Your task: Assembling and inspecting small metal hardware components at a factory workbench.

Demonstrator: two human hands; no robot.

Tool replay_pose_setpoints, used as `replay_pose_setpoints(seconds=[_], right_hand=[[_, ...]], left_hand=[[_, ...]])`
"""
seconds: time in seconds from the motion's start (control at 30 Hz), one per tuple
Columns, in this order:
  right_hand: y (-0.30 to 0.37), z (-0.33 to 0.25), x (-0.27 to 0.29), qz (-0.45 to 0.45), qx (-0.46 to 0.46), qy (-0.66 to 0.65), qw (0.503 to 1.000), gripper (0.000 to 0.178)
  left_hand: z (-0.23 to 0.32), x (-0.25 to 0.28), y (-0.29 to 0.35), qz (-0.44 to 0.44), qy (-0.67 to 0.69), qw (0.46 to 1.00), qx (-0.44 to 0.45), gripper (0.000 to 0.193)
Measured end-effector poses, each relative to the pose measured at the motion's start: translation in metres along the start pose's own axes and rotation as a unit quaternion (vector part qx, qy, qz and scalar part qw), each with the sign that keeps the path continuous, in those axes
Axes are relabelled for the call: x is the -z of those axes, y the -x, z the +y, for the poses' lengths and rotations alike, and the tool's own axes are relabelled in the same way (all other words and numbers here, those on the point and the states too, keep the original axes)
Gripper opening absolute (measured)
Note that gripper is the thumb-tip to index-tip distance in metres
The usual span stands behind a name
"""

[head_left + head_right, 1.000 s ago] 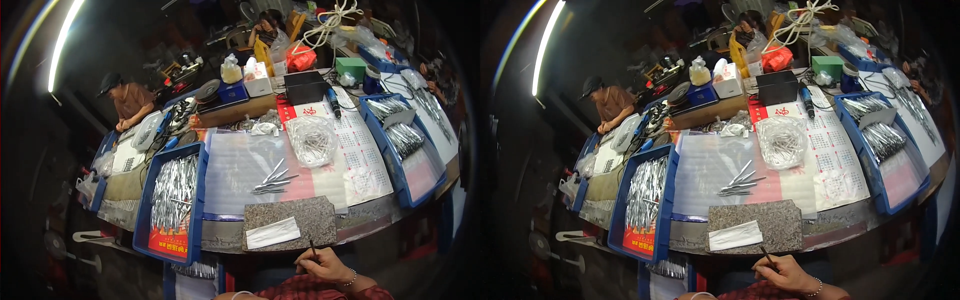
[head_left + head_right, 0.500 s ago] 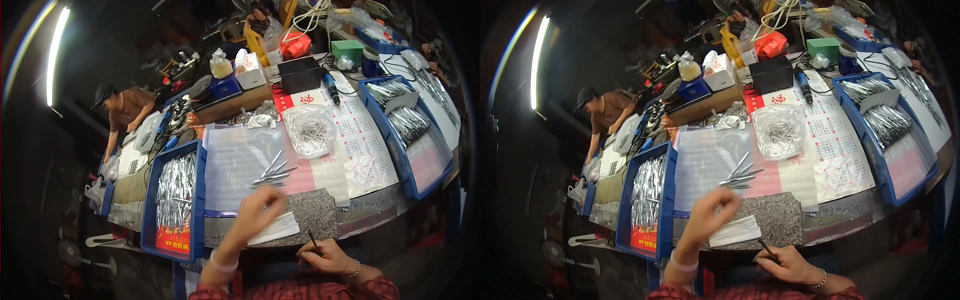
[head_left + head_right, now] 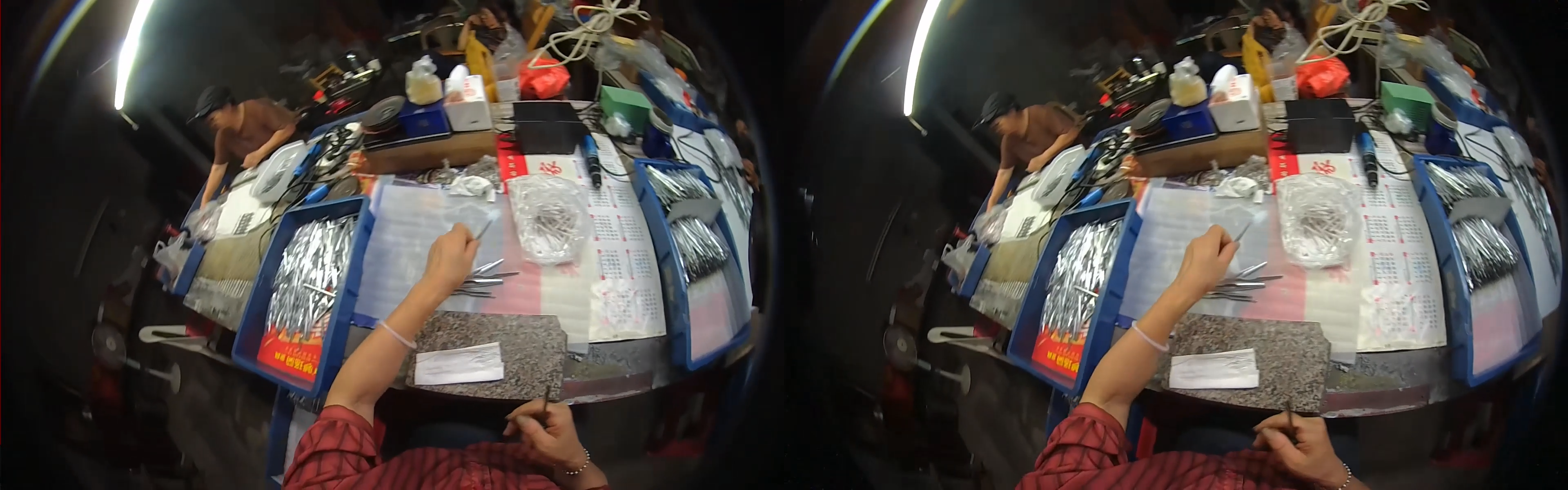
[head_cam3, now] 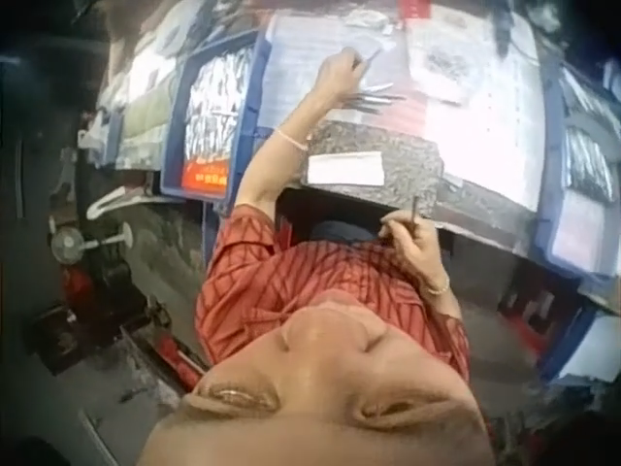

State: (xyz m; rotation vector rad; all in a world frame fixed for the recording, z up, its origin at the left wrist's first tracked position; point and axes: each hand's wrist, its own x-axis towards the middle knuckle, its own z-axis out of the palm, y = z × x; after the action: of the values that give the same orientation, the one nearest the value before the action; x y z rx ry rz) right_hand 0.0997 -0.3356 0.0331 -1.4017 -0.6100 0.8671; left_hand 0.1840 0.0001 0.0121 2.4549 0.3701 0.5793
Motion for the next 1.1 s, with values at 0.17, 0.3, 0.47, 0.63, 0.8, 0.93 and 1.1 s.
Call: replay_pose_setpoints(seconds=[0.17,0.3,0.47,0.63,0.8,0.93,1.1], right_hand=[[-0.005,-0.002,0.003,0.126,0.05,-0.164,0.977,0.024],[-0.014,-0.012,-0.012,0.165,0.083,-0.206,0.961,0.029],[-0.007,-0.014,-0.014,0.112,0.068,-0.137,0.982,0.007],[-0.004,-0.019,-0.021,0.063,0.046,-0.048,0.996,0.005],[-0.02,-0.03,-0.013,-0.073,0.066,0.196,0.976,0.008],[-0.073,-0.059,0.022,0.115,0.042,0.224,0.967,0.01],[-0.173,-0.066,0.091,0.193,0.154,0.426,0.87,0.015]], left_hand=[[0.097,0.05,0.09,-0.084,0.193,0.975,-0.071,0.01],[0.122,0.047,0.176,-0.112,0.215,0.953,-0.184,0.016],[0.118,0.065,0.209,-0.119,0.337,0.932,-0.061,0.018],[0.104,0.08,0.232,-0.152,0.636,0.728,0.205,0.016],[0.085,0.07,0.238,-0.1,0.669,0.712,0.189,0.014],[0.075,0.074,0.248,-0.043,0.651,0.732,0.195,0.012],[0.072,0.073,0.246,-0.005,0.591,0.796,0.13,0.011]])
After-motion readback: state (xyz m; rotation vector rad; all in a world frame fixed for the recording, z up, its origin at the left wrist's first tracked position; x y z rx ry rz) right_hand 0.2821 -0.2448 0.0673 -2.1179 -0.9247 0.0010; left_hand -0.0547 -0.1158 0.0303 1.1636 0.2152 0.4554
